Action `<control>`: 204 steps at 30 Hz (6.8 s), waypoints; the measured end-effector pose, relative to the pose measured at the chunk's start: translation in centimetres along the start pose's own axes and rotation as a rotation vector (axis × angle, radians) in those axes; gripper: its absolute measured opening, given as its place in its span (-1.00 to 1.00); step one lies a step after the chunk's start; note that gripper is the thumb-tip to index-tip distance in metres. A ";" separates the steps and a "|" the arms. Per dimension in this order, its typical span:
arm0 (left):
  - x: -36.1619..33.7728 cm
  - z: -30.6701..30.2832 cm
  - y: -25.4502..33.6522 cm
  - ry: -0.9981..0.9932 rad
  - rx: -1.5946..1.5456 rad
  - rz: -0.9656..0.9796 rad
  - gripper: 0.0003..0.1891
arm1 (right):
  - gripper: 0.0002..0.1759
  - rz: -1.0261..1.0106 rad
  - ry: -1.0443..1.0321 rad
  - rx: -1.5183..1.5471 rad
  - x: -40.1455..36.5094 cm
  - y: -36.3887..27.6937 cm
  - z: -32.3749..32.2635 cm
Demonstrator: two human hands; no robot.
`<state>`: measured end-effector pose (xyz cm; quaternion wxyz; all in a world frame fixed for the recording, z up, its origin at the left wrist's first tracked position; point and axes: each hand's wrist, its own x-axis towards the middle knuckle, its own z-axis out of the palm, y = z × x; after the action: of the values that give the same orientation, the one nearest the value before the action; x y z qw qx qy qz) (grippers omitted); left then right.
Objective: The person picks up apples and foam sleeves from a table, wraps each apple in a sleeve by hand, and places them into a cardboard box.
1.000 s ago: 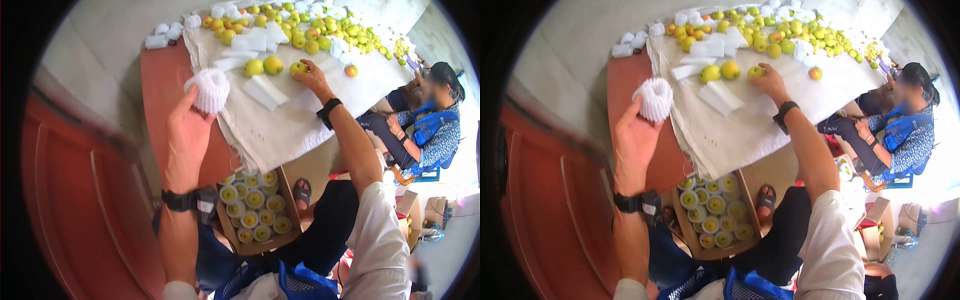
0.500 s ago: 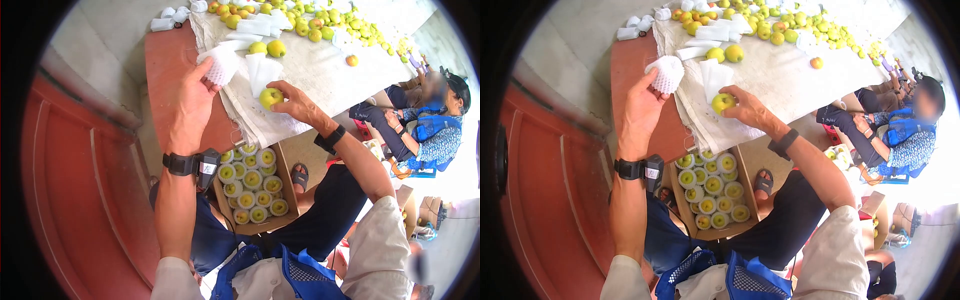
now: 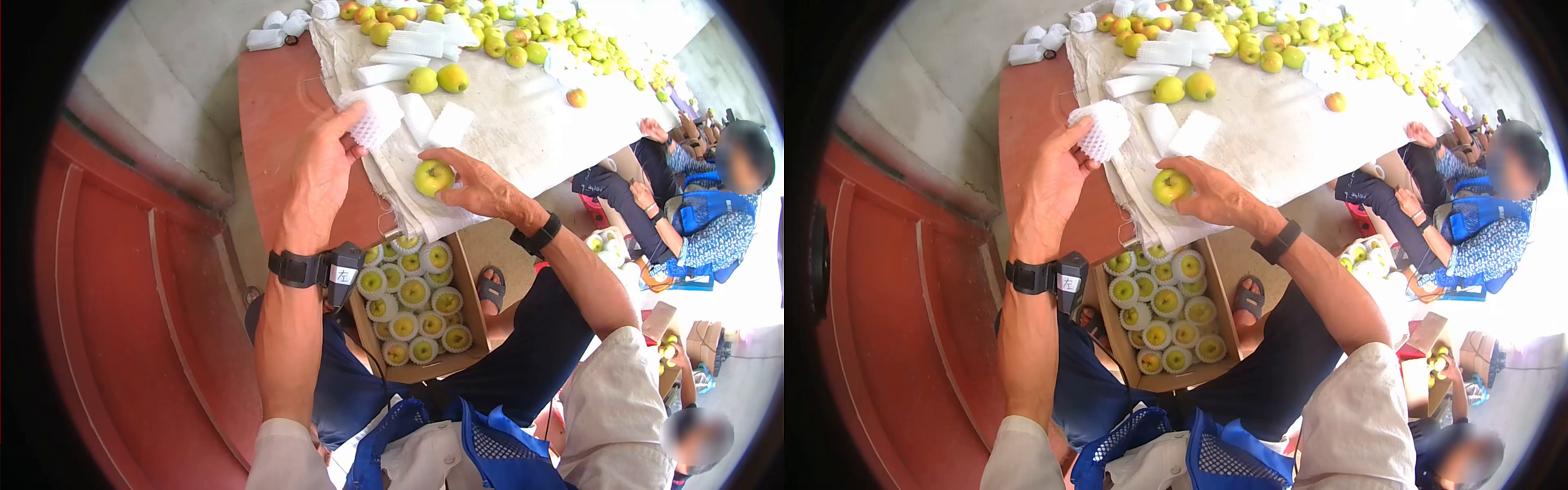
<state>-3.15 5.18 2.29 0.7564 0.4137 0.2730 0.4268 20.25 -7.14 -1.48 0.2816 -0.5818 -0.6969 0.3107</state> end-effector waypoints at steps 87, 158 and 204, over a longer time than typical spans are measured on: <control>-3.7 3.5 -2.7 -0.344 -0.016 -0.171 -0.77 | -0.82 0.062 0.128 1.163 -0.7 -4.3 -2.8; -1.6 5.0 -10.9 0.156 -0.017 0.008 -0.65 | -0.67 0.038 0.866 0.740 1.5 -2.4 1.6; -4.2 7.6 -8.3 -0.222 0.126 0.048 -0.35 | -0.40 -0.020 1.055 0.477 0.6 0.7 2.5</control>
<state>4.09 -3.84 -0.70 0.7441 0.5114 0.2041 0.3783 18.72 -6.69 -3.62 0.7174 -0.5716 -0.3784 0.1244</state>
